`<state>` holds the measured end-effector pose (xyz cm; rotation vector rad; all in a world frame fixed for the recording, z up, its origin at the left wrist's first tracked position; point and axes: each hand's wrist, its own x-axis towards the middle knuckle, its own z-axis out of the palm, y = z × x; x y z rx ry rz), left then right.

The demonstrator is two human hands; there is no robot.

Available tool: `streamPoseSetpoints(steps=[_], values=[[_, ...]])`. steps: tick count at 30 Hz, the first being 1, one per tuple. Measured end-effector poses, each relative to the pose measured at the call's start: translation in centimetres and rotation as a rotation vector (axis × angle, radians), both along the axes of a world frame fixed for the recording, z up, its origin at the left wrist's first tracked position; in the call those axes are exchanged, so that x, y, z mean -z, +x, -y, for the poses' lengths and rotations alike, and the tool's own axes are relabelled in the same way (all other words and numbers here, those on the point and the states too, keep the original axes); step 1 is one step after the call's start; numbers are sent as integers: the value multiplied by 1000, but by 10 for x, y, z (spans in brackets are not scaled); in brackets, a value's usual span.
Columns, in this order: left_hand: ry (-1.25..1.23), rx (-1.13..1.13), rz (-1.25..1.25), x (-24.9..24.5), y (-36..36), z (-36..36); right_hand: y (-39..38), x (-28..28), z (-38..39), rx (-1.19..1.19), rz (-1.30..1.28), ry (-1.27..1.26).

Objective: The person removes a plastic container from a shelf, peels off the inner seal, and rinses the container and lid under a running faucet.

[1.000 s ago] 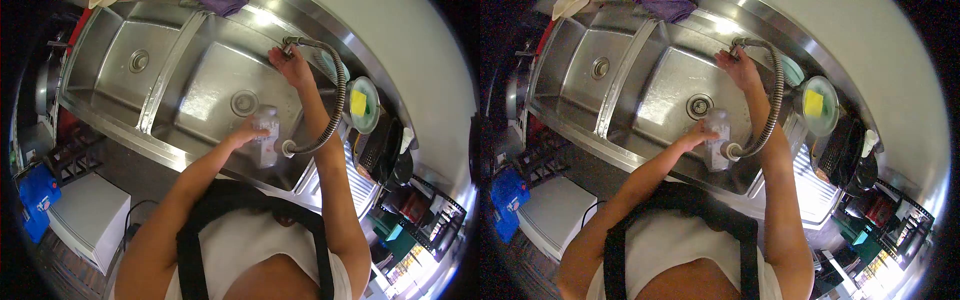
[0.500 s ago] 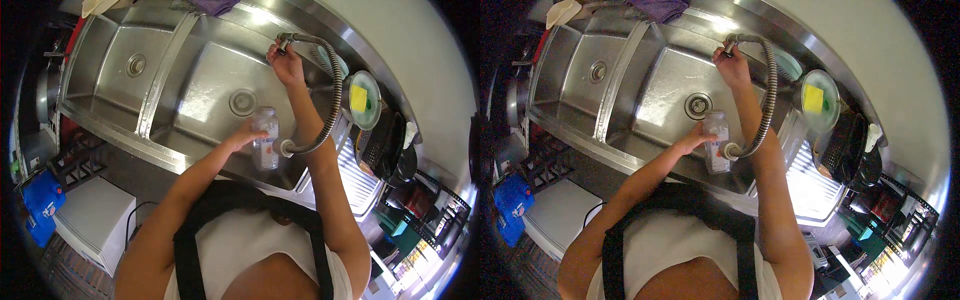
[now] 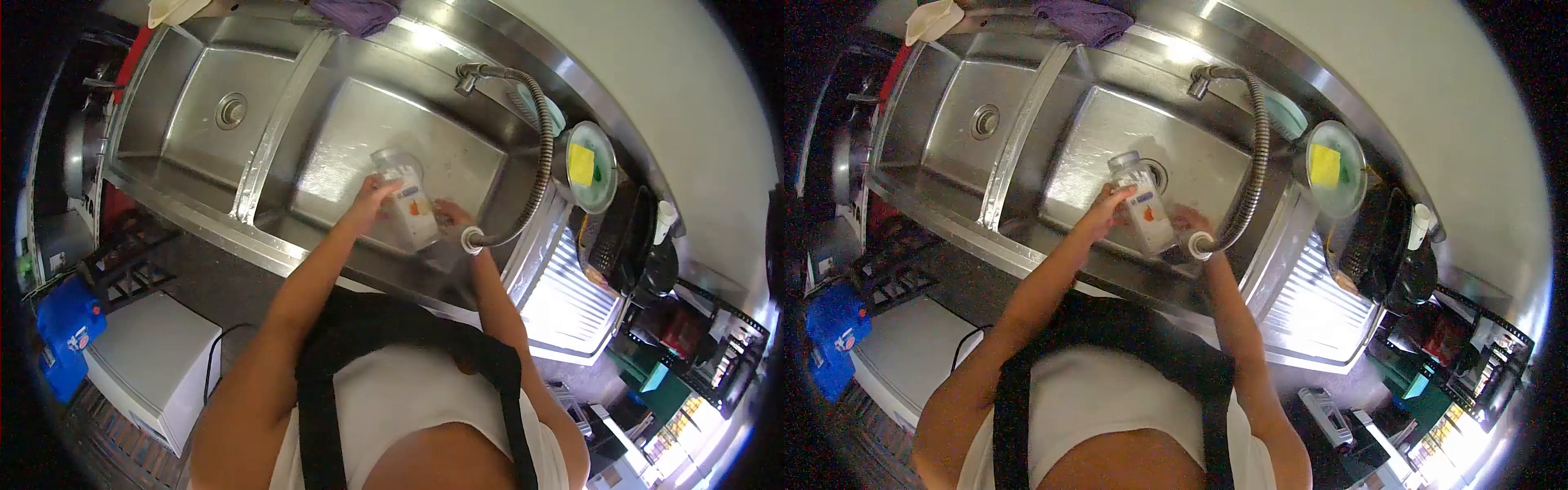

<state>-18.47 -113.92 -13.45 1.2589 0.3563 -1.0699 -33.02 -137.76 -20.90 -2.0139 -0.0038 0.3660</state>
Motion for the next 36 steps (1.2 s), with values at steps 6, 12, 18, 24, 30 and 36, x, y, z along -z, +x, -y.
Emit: streamPoseSetpoints(steps=[6, 12, 18, 24, 30, 36], values=[[84, -144, 55, -34, 13, -24, 2, -100, -111, 463, -346, 1145], [-478, -133, 7, -48, 12, -57, 22, -157, -135, 358, -262, 951], [-631, -92, 96, -100, 16, -61, 37, -225, -144, 399, 433, -132], [-335, 59, 241, -112, 37, -73, 49, -269, -169, 351, 518, -336], [-246, 162, 264, -113, 39, -88, 42, -254, -187, 409, 355, -259], [-272, 222, 402, -98, 40, -99, 34, -247, -211, 507, 240, -149]])
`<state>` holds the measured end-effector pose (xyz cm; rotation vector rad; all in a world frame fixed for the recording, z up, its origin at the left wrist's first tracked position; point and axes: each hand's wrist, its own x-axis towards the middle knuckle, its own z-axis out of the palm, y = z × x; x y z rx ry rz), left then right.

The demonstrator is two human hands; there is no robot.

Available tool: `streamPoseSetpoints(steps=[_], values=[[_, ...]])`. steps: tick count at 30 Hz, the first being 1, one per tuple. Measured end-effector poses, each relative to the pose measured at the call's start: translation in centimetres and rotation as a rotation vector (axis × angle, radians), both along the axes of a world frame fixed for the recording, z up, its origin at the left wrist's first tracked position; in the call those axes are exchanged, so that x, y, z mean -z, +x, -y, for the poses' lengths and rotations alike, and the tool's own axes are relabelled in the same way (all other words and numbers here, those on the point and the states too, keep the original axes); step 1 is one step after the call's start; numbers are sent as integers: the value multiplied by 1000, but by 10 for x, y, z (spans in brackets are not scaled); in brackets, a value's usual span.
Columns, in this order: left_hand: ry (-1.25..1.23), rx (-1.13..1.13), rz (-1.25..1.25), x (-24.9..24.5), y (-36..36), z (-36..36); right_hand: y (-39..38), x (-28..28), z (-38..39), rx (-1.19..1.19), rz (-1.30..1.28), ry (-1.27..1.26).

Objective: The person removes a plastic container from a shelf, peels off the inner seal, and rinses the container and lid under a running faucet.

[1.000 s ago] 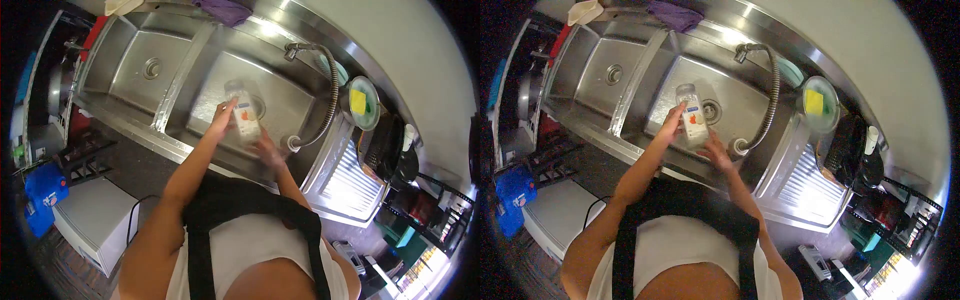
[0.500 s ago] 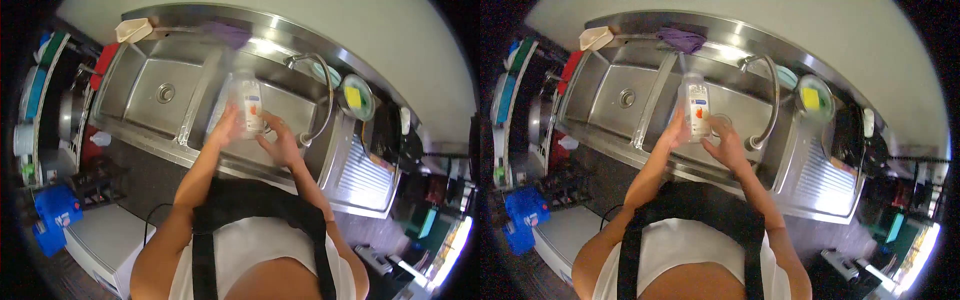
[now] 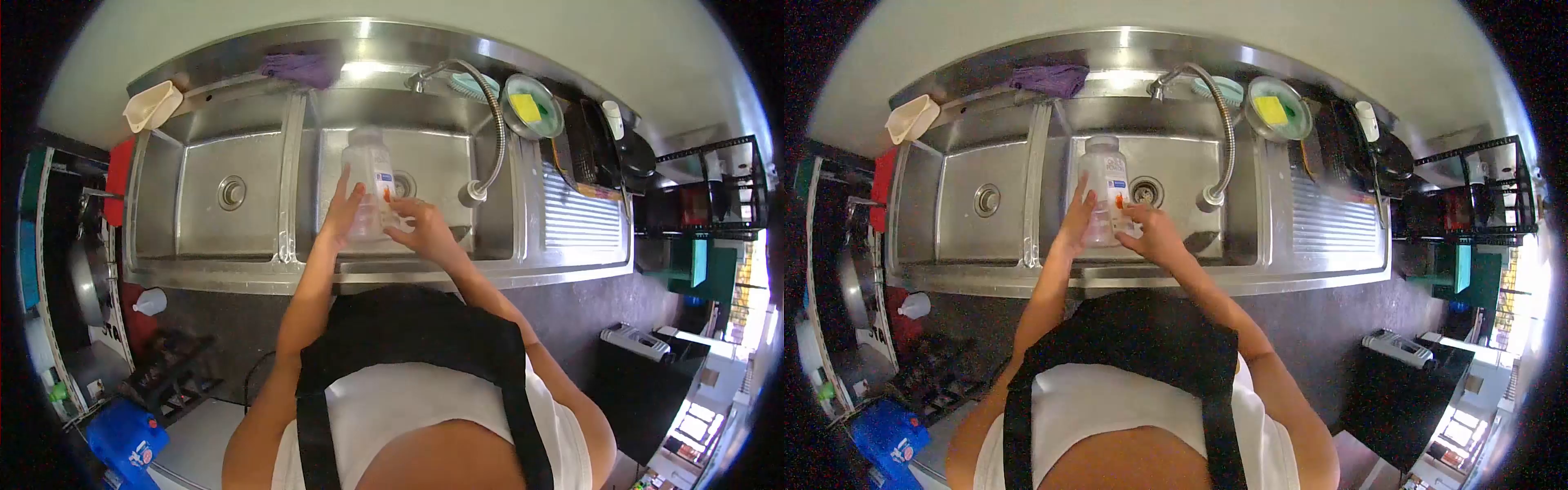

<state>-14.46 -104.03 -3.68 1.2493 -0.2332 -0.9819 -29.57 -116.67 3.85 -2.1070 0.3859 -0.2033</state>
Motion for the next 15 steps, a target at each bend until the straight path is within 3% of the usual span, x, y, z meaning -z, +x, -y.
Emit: streamPoseSetpoints(steps=[4, 6, 9, 11, 15], values=[[93, 29, 18, -22, -4, -1, 3, 2, 14, -72, 81, 53], [-55, 49, -114, -3, -8, 1, -2, -2, 21, -91, 39, 341], [-121, -1, -85, -21, -20, 5, -2, -48, 25, -151, -88, 225], [-70, -34, -92, -57, -28, 7, -2, -47, 30, -184, -42, 141], [-62, -127, 20, -70, -36, 13, -3, -46, 39, -205, -1, 89]])
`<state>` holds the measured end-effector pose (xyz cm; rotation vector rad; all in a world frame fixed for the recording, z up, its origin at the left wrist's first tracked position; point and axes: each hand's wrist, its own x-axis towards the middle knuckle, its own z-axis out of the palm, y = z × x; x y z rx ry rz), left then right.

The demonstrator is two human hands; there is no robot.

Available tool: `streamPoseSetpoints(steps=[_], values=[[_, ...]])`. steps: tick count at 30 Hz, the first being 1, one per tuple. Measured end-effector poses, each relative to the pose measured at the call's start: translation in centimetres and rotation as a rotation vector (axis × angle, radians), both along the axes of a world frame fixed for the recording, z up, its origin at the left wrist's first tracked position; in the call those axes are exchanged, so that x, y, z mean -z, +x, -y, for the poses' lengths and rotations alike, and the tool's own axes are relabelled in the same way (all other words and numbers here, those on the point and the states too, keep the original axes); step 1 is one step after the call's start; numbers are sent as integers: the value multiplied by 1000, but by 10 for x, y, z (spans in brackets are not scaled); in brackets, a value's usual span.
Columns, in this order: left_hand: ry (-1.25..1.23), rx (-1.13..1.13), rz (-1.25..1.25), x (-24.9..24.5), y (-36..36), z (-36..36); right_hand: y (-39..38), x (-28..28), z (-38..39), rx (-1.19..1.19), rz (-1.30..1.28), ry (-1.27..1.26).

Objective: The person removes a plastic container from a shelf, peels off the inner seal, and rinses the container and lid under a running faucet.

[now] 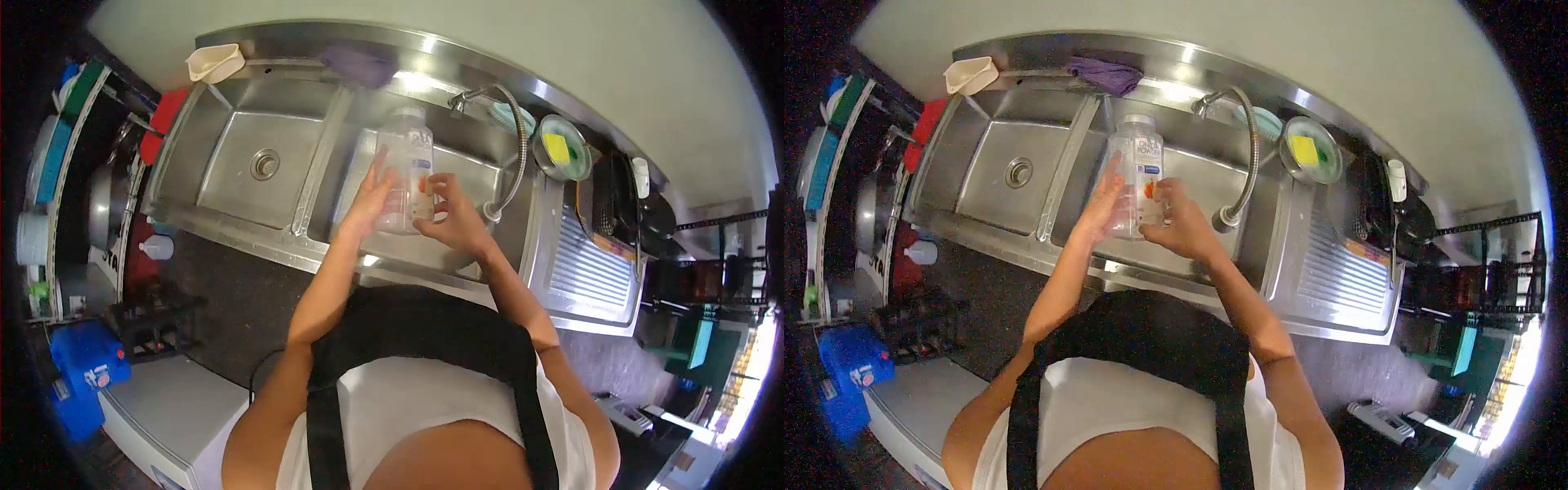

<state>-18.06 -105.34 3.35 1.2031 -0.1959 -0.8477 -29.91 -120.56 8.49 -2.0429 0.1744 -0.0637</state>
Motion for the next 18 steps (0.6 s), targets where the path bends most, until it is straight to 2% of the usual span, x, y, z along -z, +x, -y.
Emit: streamPoseSetpoints(steps=[2, 4, 8, 10, 11, 13, 14, 16, 18], values=[[-43, -59, 24, -3, -5, 0, 0, -3, 2, -32, 21, -13], [0, -94, 34, -5, -12, -4, -1, -4, 1, -42, 17, 124], [87, -120, 63, -3, -22, -5, -6, 10, 5, -75, 38, 151], [38, -188, 135, -5, -30, -2, -6, 23, 10, -20, 121, -20], [40, -196, 136, -7, -31, -3, -6, 26, 15, -29, 123, -18], [78, -182, -9, -12, -34, -6, -6, 28, 25, -63, 33, 181], [80, -188, -5, -10, -34, -7, -6, 27, 27, -69, 36, 183], [24, -225, 2, -8, -33, -6, -4, 23, 30, -156, -54, 348], [45, -239, 5, -8, -34, -5, -5, 18, 25, -149, -61, 331]])
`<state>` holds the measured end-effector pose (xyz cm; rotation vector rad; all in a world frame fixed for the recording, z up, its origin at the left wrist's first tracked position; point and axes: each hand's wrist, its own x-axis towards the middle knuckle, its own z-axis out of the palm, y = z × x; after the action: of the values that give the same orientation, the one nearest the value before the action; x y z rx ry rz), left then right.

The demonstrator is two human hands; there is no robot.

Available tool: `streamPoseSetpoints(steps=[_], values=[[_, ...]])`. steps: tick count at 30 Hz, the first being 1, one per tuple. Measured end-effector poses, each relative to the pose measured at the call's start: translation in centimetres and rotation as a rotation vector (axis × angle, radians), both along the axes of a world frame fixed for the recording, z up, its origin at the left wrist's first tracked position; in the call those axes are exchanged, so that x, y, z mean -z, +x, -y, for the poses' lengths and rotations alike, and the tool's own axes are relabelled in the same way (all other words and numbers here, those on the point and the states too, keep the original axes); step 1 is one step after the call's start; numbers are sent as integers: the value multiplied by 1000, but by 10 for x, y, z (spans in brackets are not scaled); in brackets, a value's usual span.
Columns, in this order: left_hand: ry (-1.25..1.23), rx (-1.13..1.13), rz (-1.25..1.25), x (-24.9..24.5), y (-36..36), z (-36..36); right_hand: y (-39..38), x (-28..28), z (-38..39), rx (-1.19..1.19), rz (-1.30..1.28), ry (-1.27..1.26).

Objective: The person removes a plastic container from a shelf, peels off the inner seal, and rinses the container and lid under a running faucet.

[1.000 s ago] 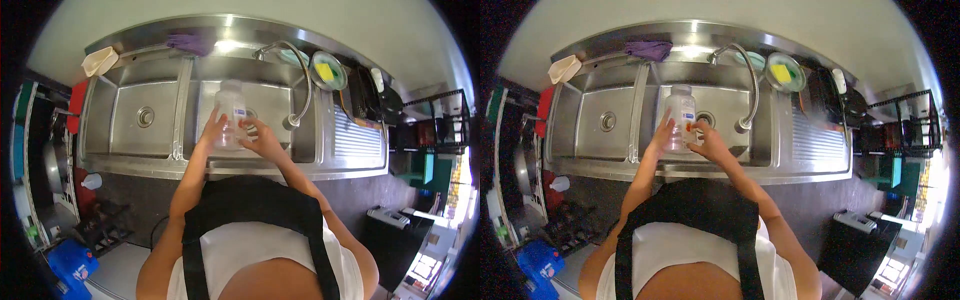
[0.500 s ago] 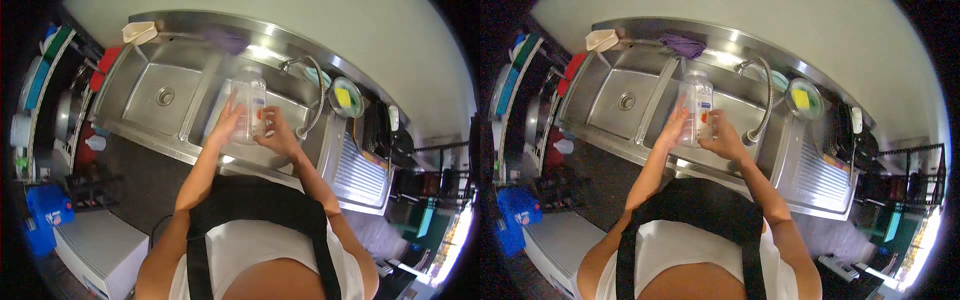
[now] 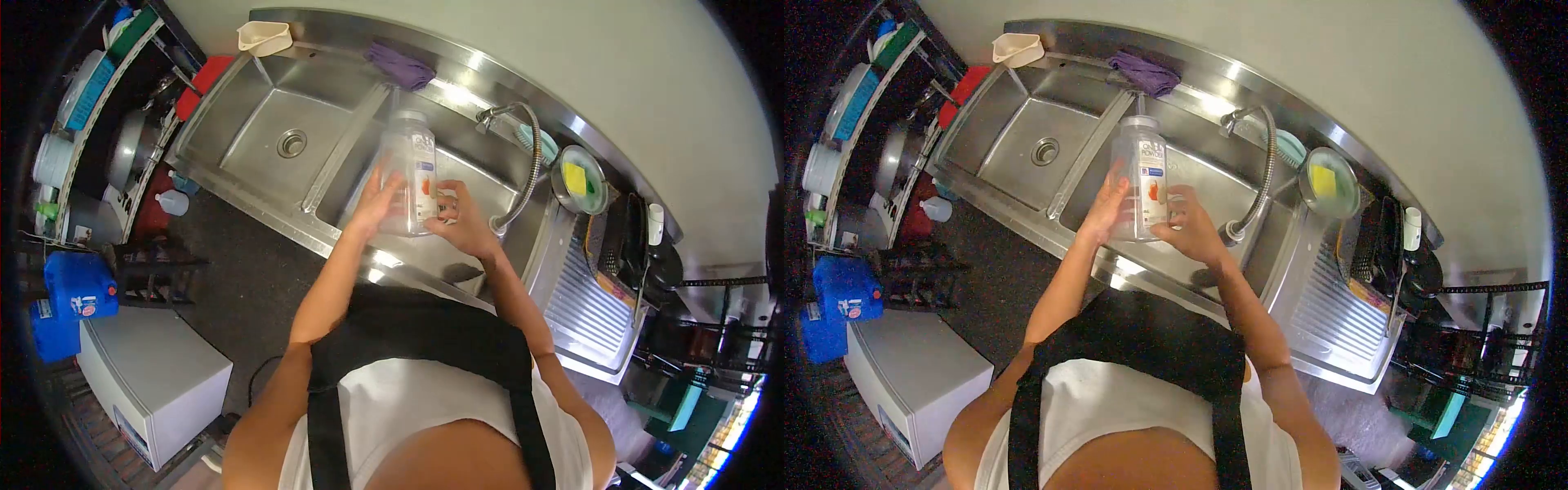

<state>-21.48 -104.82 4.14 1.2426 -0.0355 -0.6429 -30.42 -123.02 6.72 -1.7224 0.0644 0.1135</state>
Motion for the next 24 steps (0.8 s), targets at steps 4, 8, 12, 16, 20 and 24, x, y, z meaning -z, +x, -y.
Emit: streamPoseSetpoints(steps=[4, 8, 12, 16, 20, 24], values=[[26, -24, 26, 0, 0, 1, -1, -16, -9, -16, -25, 25], [11, -30, 28, -5, -2, 2, -1, -16, -6, -35, 24, 19], [16, -22, 29, -4, -1, 4, -2, -4, -2, -13, 90, -51], [31, -24, 53, -7, -1, 7, -4, -8, -1, 41, 48, 6], [24, -12, 55, 1, -1, 7, -6, -6, -1, 74, 49, 76], [31, -8, 61, 2, -2, 7, -6, -4, -2, 78, 41, 120]])
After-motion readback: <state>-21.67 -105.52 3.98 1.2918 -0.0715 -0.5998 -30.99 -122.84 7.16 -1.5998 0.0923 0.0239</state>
